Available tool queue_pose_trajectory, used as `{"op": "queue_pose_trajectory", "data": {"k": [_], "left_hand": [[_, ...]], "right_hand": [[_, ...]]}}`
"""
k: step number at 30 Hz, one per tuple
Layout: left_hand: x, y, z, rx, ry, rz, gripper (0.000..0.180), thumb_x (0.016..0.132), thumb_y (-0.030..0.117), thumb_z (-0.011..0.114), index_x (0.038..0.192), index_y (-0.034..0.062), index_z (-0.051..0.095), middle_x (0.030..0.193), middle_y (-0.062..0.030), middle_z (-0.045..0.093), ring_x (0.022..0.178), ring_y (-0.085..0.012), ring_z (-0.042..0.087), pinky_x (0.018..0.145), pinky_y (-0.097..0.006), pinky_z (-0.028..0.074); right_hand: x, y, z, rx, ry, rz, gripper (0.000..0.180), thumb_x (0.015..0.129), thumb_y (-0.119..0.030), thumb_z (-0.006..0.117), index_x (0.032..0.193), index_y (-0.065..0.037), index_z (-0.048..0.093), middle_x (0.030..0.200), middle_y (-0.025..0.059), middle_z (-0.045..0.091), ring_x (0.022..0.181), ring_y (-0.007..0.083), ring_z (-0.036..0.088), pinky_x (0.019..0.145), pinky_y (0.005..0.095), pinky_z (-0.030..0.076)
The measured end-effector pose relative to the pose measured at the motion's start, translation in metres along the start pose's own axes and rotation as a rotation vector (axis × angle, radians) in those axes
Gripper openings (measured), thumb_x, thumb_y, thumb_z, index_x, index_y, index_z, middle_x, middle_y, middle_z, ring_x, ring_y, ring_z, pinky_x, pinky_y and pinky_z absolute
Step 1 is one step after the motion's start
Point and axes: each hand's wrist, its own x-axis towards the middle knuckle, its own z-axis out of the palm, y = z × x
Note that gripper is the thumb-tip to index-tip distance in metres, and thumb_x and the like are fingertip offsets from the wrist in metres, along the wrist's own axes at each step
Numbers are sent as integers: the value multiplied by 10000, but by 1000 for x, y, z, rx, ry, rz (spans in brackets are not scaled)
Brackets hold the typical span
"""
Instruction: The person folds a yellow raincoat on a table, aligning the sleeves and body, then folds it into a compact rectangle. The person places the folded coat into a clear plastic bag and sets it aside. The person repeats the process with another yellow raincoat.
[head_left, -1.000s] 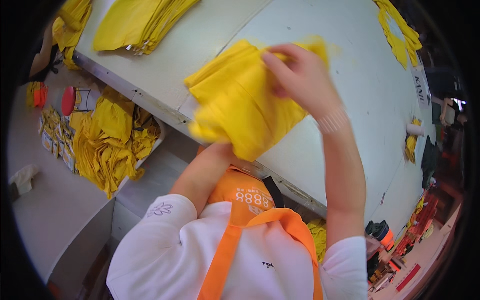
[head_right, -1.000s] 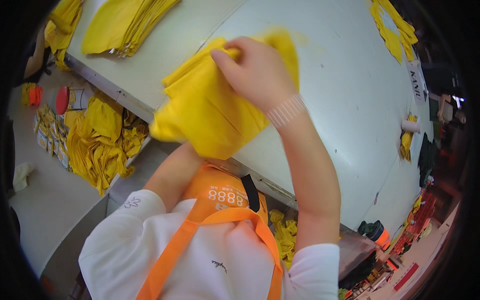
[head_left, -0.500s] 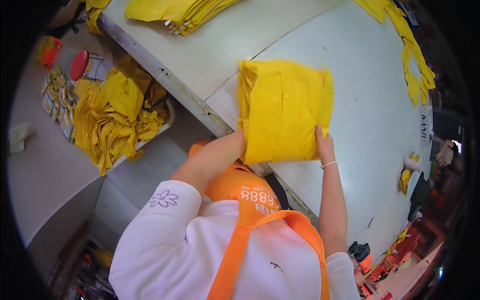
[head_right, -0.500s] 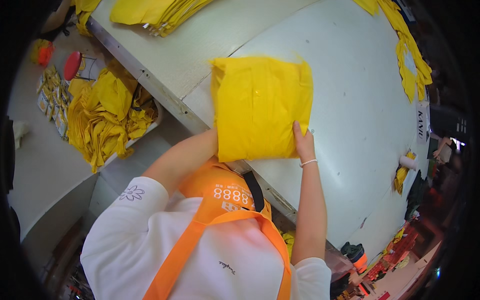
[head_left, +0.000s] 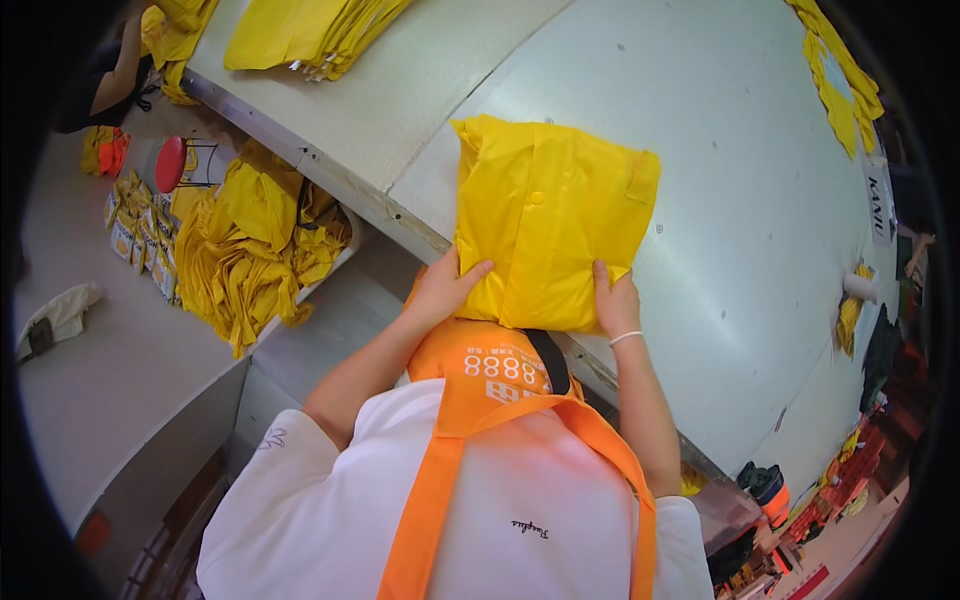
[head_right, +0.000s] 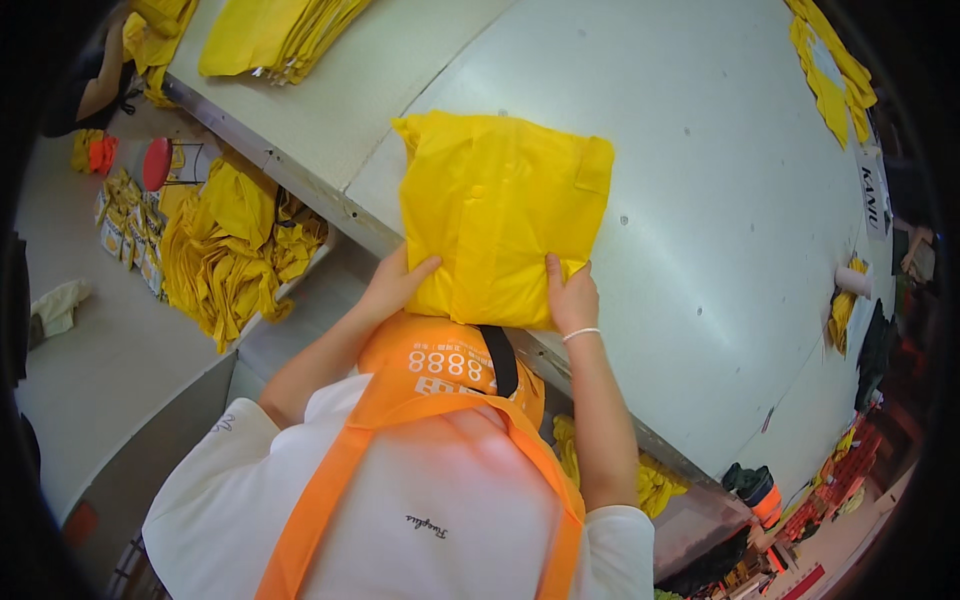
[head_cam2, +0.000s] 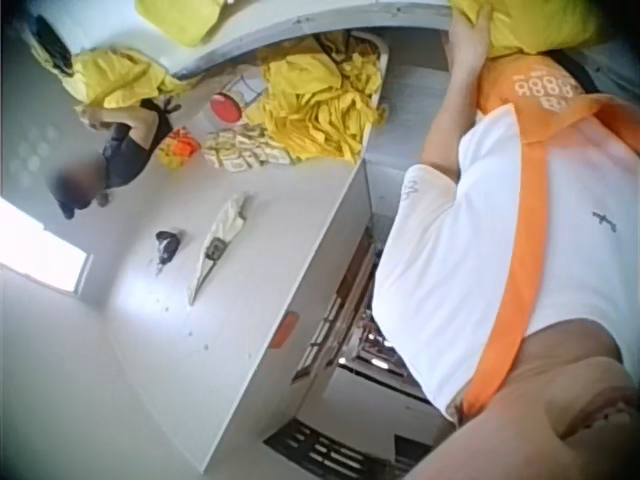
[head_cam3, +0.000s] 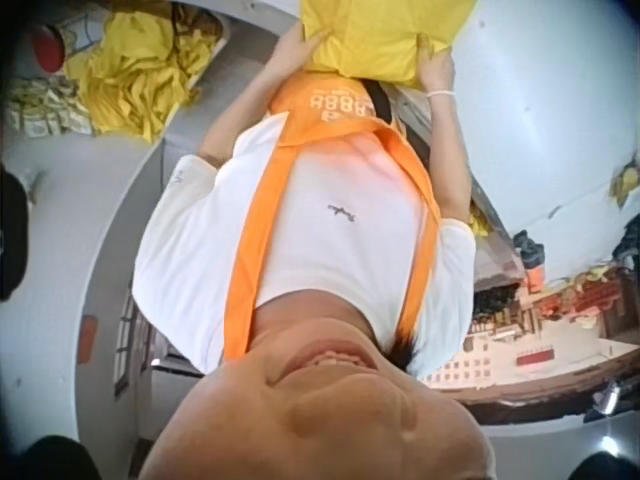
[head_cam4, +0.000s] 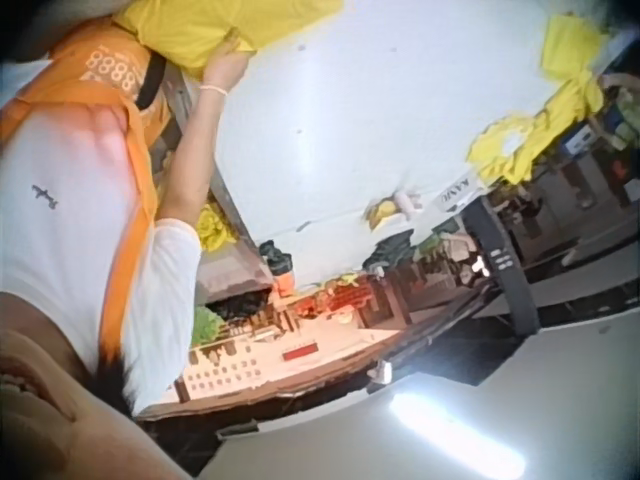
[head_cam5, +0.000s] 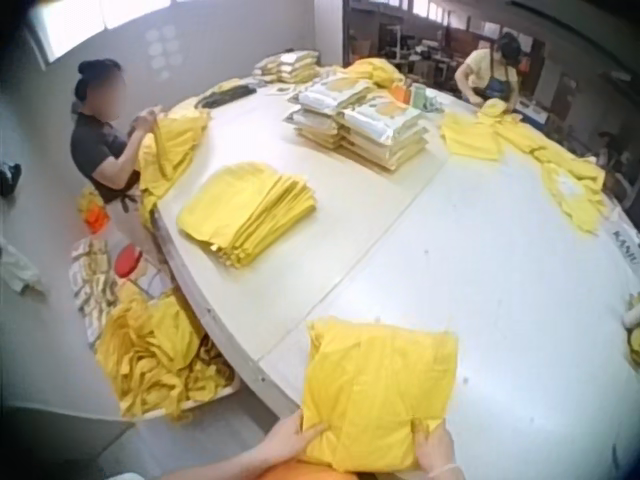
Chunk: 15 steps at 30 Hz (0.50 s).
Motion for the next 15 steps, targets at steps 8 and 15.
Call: {"op": "queue_pose_trajectory", "data": {"k": [8,15], "left_hand": [[4,-7,-2,-58,-21,-59,480,869,236,648,1244,-18,489,1117,-111,631,1023,-146,578,879,-291,450],[-7,17,-8,68,18,-91,555,808,358,696,1231,42,526,1061,-134,662,974,-222,637,836,-321,475]], "right_hand": [[50,-208,-29,-148,241,-828,309,822,-308,649,895,-8,636,859,152,623,847,321,602,783,382,488],[138,-279,53,-284,-380,-410,336,838,-315,617,749,9,628,706,133,652,602,244,637,618,349,523]]}}
